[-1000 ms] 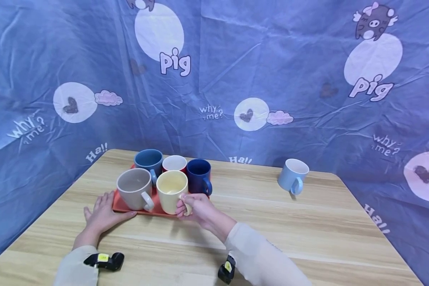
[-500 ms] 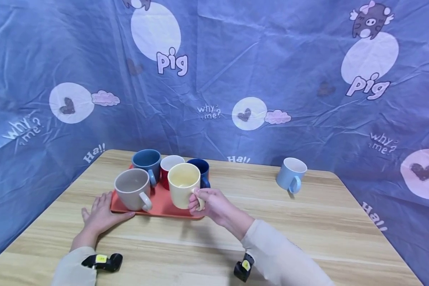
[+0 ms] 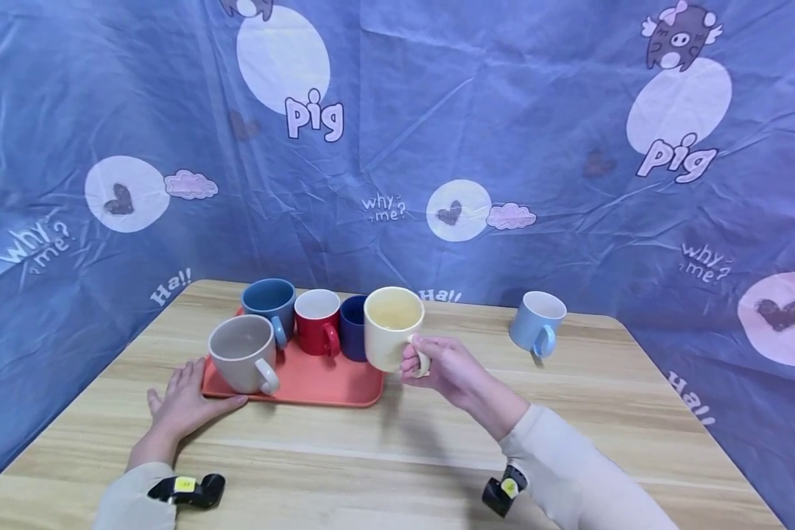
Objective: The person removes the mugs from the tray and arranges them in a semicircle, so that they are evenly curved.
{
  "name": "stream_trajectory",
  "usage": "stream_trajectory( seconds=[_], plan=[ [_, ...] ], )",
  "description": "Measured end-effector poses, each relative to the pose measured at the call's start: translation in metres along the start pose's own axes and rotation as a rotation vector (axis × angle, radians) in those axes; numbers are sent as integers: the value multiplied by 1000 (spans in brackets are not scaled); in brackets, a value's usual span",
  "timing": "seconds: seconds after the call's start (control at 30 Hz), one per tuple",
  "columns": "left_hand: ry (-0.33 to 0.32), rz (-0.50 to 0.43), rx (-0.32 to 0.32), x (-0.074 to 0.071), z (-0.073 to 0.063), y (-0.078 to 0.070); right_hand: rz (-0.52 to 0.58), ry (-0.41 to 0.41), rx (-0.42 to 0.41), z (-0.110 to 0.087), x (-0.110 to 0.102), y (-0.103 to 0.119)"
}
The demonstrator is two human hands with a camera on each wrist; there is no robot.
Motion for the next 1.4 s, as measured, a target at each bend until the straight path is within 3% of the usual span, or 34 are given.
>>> stream_trajectory(
  seconds=[0.4, 0.63, 0.87, 1.2, 1.4],
  plan=[
    [8, -16, -20, 0, -2, 5, -4, -83, -41, -10, -52, 17],
    [-7, 11, -9, -1, -4, 6, -7, -121, -48, -10, -83, 19],
    [-21, -20, 6, -2, -3, 3, 9, -136, -78, -11, -113, 21],
    [-20, -4, 8, 0, -1, -1, 37, -209, -78, -10, -148, 20],
    [-16, -1, 3, 1, 0, -1, 62, -213, -59, -6, -161, 18]
  ],
)
Point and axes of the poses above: each hand's wrist, its own z-axis towards the middle knuckle, its own x-axis out of the palm, y = z × x, the point moved 1 cm from there along z, towards the middle knuckle, and after that the axes turned 6 degrees about z, right-handed, at the moved point
